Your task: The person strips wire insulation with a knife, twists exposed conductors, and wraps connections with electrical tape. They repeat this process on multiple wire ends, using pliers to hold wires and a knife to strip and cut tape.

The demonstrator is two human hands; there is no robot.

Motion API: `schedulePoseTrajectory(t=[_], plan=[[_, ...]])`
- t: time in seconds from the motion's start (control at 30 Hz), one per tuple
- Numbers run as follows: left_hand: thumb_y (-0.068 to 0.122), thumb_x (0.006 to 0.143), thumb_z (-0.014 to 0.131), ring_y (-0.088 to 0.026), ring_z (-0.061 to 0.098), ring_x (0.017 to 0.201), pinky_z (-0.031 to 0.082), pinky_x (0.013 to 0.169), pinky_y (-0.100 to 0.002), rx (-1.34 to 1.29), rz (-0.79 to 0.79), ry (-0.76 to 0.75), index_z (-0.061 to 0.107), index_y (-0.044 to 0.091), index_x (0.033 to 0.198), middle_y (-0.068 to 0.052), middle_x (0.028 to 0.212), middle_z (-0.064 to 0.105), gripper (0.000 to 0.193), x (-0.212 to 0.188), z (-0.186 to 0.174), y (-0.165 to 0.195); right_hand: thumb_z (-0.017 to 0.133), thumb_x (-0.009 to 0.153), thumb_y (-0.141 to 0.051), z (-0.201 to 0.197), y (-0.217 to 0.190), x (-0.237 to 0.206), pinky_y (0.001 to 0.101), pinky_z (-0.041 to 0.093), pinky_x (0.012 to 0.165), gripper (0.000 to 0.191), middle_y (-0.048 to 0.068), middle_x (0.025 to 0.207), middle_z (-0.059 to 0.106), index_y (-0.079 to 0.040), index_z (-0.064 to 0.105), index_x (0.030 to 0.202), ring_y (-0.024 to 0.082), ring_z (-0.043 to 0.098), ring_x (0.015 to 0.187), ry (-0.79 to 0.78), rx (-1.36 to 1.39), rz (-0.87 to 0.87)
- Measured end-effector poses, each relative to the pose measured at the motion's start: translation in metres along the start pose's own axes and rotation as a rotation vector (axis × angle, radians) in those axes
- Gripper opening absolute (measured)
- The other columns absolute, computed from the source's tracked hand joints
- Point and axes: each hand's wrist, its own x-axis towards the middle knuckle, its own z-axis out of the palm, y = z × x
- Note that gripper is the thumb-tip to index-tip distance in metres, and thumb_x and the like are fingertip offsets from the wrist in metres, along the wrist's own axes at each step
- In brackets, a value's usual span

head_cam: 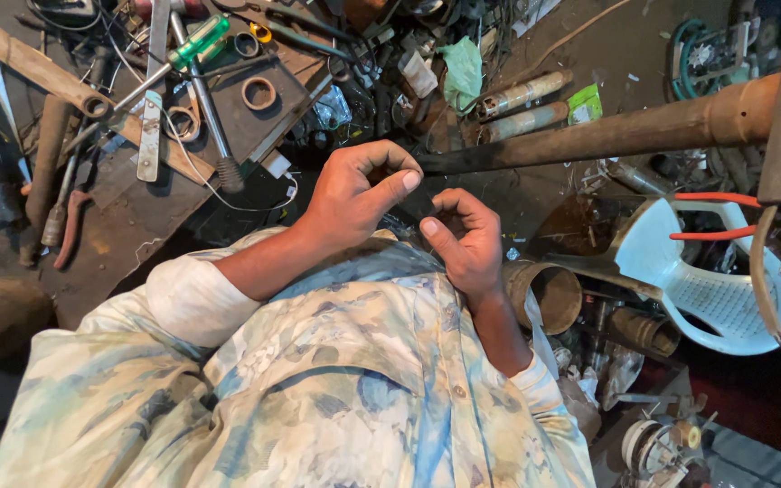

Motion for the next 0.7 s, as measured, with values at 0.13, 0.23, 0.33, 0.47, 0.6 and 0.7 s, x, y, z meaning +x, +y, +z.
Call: schedulePoseTrajectory(t=[0.13,0.23,0.33,0.47,0.6,0.7], plan=[[0.02,0.098,0.071,-0.002,0.053,0.072,0.046,0.064,-0.023,-0.003,-0.006,0.004,0.071,0.001,0.098,0.003,0.079,0.065,0.02,0.0,0.0,0.002,0.071,0.097,-0.008,-0.002,0.002,0.003,0.0206,0.042,0.073,0.016,-0.003,0.097,0.06,0.002,0.061,0.104,0.002,0.049,0.083,0.022,-0.054,-0.032],[0.02,0.097,0.071,-0.002,0.053,0.072,0.046,0.063,-0.023,-0.003,-0.01,0.01,0.071,0.001,0.097,0.003,0.079,0.065,0.02,0.001,0.001,0.002,0.072,0.096,-0.007,-0.003,0.005,0.004,0.0203,0.039,0.07,0.015,-0.003,0.095,0.058,0.001,0.061,0.102,0.002,0.046,0.08,0.027,-0.082,-0.031],[0.02,0.097,0.071,-0.002,0.053,0.072,0.046,0.063,-0.023,-0.015,-0.005,0.011,0.071,0.0,0.098,0.003,0.079,0.065,0.019,0.001,0.001,0.002,0.073,0.096,-0.006,-0.004,0.005,0.005,0.0207,0.039,0.069,0.015,-0.003,0.093,0.057,0.001,0.061,0.1,0.002,0.045,0.08,0.02,-0.092,-0.032],[0.02,0.098,0.071,-0.003,0.053,0.072,0.045,0.063,-0.023,-0.021,-0.003,0.011,0.071,0.0,0.098,0.002,0.079,0.065,0.02,0.001,0.001,0.0,0.072,0.097,-0.006,-0.003,0.002,0.007,0.0213,0.037,0.067,0.014,-0.003,0.088,0.056,0.001,0.061,0.095,0.003,0.044,0.077,0.006,-0.092,-0.038],[0.02,0.098,0.07,-0.004,0.059,0.072,0.049,0.065,-0.023,-0.108,-0.015,0.013,0.071,0.0,0.098,0.002,0.08,0.066,0.02,0.002,0.002,-0.003,0.068,0.095,-0.003,-0.002,-0.005,0.008,0.0222,0.034,0.066,0.01,-0.002,0.084,0.054,0.002,0.06,0.09,0.003,0.041,0.074,-0.026,-0.099,-0.065],[0.02,0.096,0.072,-0.005,0.057,0.07,0.047,0.063,-0.023,-0.25,-0.072,0.055,0.07,0.0,0.095,0.001,0.079,0.065,0.02,0.004,0.001,-0.006,0.064,0.094,-0.001,0.0,-0.009,0.008,0.0236,0.032,0.065,0.008,-0.002,0.082,0.053,0.002,0.059,0.088,0.004,0.041,0.073,-0.047,-0.091,-0.084]])
